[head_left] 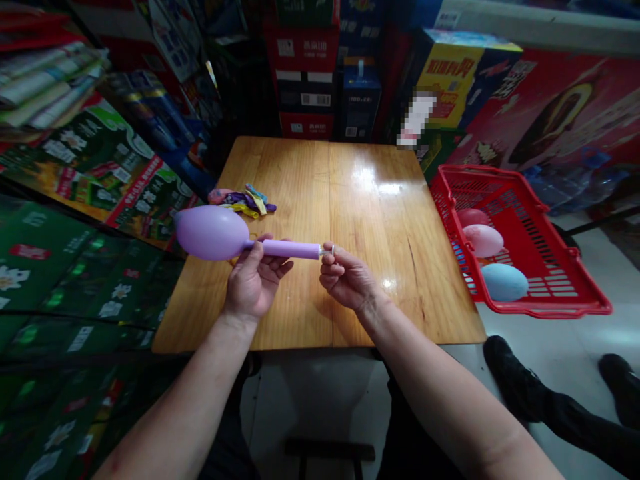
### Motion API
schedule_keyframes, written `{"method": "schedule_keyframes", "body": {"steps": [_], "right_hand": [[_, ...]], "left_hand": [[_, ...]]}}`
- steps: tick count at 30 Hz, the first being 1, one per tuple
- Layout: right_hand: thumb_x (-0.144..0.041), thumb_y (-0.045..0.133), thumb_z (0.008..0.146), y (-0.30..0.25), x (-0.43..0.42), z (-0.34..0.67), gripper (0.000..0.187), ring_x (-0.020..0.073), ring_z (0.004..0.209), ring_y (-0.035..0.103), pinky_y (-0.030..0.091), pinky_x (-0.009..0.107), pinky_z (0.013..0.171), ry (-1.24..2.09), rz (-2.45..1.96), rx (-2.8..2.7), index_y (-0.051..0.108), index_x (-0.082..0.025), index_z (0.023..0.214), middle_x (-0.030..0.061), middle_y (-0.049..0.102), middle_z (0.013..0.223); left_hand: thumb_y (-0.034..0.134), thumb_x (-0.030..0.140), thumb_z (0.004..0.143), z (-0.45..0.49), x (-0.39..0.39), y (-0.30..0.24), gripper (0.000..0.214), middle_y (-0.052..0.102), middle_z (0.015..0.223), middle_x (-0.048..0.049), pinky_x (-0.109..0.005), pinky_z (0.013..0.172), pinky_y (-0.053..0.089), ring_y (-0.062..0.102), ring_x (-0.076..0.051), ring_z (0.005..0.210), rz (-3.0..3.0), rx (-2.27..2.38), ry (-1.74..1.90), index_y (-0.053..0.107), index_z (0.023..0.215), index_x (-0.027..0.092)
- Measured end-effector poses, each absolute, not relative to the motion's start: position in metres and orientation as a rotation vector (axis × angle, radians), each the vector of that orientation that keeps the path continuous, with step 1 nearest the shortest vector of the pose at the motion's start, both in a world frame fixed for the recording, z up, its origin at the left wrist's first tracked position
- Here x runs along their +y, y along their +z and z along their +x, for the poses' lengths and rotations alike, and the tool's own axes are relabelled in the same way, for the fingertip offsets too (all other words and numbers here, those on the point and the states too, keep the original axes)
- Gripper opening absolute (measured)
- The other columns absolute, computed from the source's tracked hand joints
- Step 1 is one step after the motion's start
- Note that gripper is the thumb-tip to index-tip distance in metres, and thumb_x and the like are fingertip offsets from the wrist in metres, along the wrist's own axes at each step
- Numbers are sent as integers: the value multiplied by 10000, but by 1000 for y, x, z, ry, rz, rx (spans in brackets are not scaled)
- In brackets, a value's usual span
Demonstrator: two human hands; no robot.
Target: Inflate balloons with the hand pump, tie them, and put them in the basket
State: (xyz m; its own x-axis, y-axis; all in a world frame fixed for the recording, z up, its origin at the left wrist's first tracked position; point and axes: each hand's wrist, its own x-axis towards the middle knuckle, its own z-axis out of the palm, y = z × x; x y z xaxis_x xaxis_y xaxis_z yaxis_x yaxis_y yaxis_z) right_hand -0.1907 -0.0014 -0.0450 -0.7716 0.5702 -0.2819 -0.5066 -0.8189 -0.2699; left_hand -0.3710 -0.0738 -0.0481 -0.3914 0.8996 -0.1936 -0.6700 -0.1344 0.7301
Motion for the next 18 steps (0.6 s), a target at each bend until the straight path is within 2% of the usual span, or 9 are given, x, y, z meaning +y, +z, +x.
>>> {"method": "schedule_keyframes", "body": {"steps": [4,8,12,14,18], "right_hand": [[-164,632,931,-38,9,-184,81,25,489,478,416,123,485,2517,-530,-263,628,-168,1012,-38,658,715],[-155,568,961,-31,17,-175,73,21,464,456,394,122,463,2430,-505,-282,637,-160,984,-45,646,679],[-162,601,946,-35,11,-180,60,26,475,474,416,129,473,2431,-494,-267,640,-164,992,-42,657,694],[-168,640,925,-38,6,-186,90,33,505,510,446,134,497,2469,-504,-264,636,-165,1015,-32,674,727],[-160,654,915,-42,4,-190,129,38,534,547,469,130,517,2503,-505,-265,631,-163,1042,-17,696,763]], "left_hand": [[578,335,970,-382,-70,-46,211,770,1034,-106,-322,771,595,730,-227,920,276,945,1765,706,1081,208],[618,368,944,-399,-71,-40,225,764,1049,-106,-298,761,597,729,-214,949,262,960,1895,703,1090,219],[639,416,931,-393,-74,-42,274,737,1175,-102,-403,841,603,702,-262,1085,339,895,1806,677,1161,271],[642,394,933,-383,-75,-45,262,748,1148,-90,-420,863,597,707,-262,1069,336,862,1722,676,1163,274],[624,350,945,-374,-75,-48,236,769,1078,-64,-374,856,596,726,-236,987,346,853,1723,684,1155,260]]}}
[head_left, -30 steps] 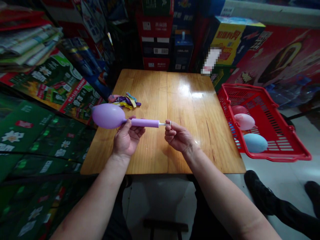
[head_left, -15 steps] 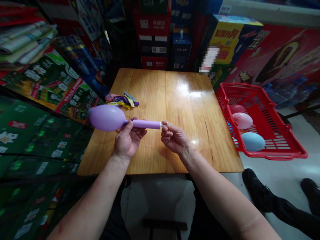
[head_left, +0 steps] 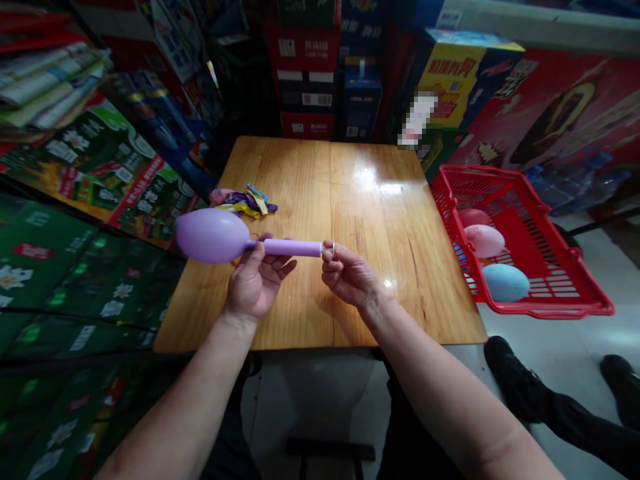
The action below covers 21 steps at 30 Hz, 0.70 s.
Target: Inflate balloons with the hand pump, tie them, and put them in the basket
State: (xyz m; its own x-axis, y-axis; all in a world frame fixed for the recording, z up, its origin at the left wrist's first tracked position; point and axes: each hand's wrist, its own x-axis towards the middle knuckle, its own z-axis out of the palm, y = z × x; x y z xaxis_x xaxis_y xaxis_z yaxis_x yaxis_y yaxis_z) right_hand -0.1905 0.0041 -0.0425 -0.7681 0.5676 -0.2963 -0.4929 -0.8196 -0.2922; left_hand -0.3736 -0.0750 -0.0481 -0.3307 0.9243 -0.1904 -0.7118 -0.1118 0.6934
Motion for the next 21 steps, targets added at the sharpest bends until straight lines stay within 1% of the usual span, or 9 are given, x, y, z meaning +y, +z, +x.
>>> {"method": "schedule_keyframes", "body": {"steps": [4,7,9,11,13,15,18,21], "right_hand": [[-151,604,940,-36,12,-182,90,25,485,507,441,118,486,2536,-509,-229,633,-157,1026,-18,688,728],[-147,551,965,-29,17,-174,87,21,461,478,416,113,464,2483,-497,-229,634,-163,982,-38,664,686],[-143,554,964,-28,16,-173,85,23,470,484,422,113,471,2450,-491,-236,634,-171,965,-45,661,683],[-142,595,947,-30,13,-176,61,31,510,523,455,122,503,2463,-512,-242,635,-173,981,-31,683,722],[-144,638,925,-35,7,-182,86,40,548,556,480,129,532,2498,-532,-232,634,-170,1007,-15,698,758],[-146,654,920,-40,4,-186,111,40,555,559,479,123,533,2522,-520,-219,631,-169,1026,-12,699,768],[-148,646,929,-43,4,-188,100,31,523,526,459,114,512,2540,-492,-211,632,-168,1027,-18,691,754],[-147,591,960,-39,9,-183,75,27,495,499,441,115,490,2560,-502,-205,636,-160,1019,-14,687,739]], "left_hand": [[641,340,932,-386,-73,-43,239,772,1032,-95,-339,824,601,735,-223,939,341,891,1751,700,1132,223],[672,365,912,-399,-73,-38,261,769,1033,-102,-322,800,602,734,-222,960,319,923,1838,701,1121,212],[674,391,910,-401,-74,-36,282,758,1102,-107,-358,829,603,722,-242,1034,344,925,1856,689,1142,231],[672,403,910,-396,-76,-36,294,741,1170,-108,-420,875,595,701,-268,1107,380,908,1792,674,1166,257],[675,400,909,-387,-76,-39,289,740,1180,-99,-448,895,590,698,-278,1117,392,888,1723,669,1168,271],[675,388,910,-378,-76,-43,271,750,1152,-91,-426,883,596,715,-265,1069,385,881,1707,672,1154,270],[653,384,926,-373,-74,-48,246,759,1110,-86,-376,853,604,726,-240,1013,362,885,1720,679,1141,267],[631,385,938,-380,-72,-47,216,766,1051,-81,-339,834,604,721,-231,1008,305,909,1717,697,1101,260]]}}
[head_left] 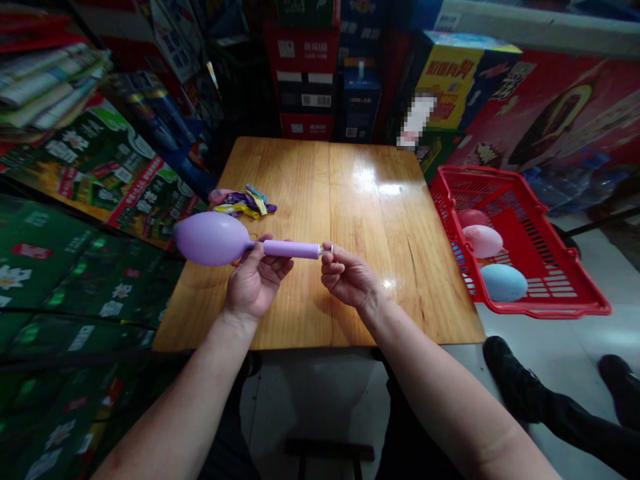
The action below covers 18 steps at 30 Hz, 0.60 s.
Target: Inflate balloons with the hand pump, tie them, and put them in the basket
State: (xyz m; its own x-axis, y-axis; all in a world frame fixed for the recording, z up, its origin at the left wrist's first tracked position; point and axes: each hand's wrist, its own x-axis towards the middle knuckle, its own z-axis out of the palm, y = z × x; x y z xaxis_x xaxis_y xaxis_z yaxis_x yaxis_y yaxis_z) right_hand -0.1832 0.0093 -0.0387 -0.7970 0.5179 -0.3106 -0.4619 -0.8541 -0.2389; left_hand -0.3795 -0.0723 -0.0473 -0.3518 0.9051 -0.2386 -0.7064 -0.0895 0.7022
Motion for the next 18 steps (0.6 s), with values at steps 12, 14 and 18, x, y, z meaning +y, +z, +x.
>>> {"method": "schedule_keyframes", "body": {"steps": [12,14,18], "right_hand": [[-164,649,926,-42,5,-187,98,27,480,458,416,127,475,2532,-492,-264,636,-165,1023,-38,656,718],[-158,634,933,-44,5,-189,87,25,479,448,411,123,475,2521,-475,-242,635,-162,1020,-38,650,722],[-153,619,939,-38,8,-184,72,30,476,430,400,124,467,2531,-530,-209,635,-170,1007,-43,638,712]], "left_hand": [[656,380,917,-378,-76,-45,234,747,1150,-89,-442,896,587,689,-274,1122,357,892,1703,678,1127,281],[633,368,932,-372,-74,-48,220,751,1139,-87,-416,875,595,707,-257,1073,344,885,1708,684,1127,280],[606,354,948,-375,-72,-49,212,759,1076,-101,-366,822,605,729,-233,965,308,911,1720,701,1112,258]]}}
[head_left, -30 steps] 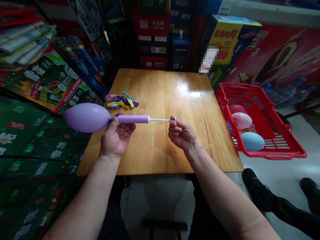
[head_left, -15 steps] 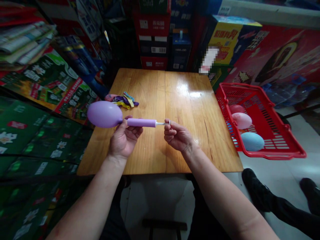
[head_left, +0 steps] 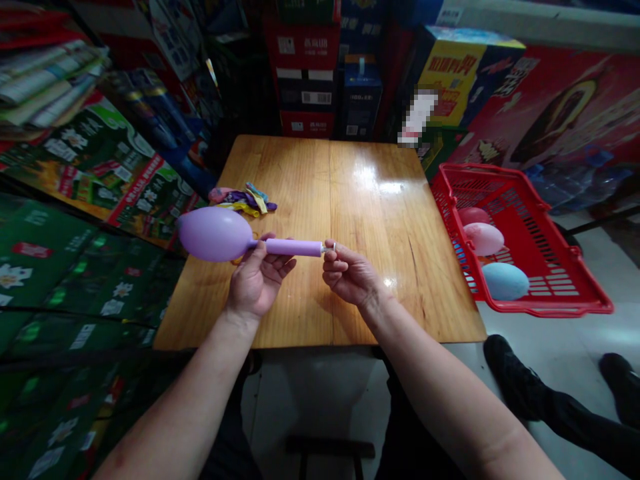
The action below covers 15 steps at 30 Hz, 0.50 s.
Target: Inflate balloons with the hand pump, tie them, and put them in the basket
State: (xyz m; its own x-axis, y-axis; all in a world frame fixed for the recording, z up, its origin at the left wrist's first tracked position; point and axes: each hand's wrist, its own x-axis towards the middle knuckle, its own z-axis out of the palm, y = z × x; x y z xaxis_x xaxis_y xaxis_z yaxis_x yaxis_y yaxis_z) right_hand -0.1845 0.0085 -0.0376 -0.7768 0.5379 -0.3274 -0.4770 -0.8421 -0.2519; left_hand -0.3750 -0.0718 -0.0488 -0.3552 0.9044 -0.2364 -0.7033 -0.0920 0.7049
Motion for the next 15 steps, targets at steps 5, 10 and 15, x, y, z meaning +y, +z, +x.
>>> {"method": "schedule_keyframes", "body": {"steps": [5,10,15], "right_hand": [[-137,552,963,-26,16,-174,90,30,453,407,368,126,448,2488,-587,-206,634,-171,948,-49,625,667],[-154,580,954,-36,10,-179,70,35,469,426,389,136,463,2480,-531,-201,641,-170,984,-43,637,690],[-161,632,929,-47,3,-188,88,34,485,435,402,133,483,2527,-507,-178,630,-176,1015,-46,637,711]], "left_hand": [[665,369,910,-393,-72,-45,211,760,995,-79,-327,790,607,731,-217,932,273,956,1810,712,1074,245],[683,393,899,-386,-75,-48,269,761,1080,-78,-388,816,610,729,-244,983,337,934,1759,688,1136,265],[632,382,934,-370,-75,-52,215,768,1052,-85,-355,802,609,736,-231,936,323,942,1732,702,1099,264]]}}
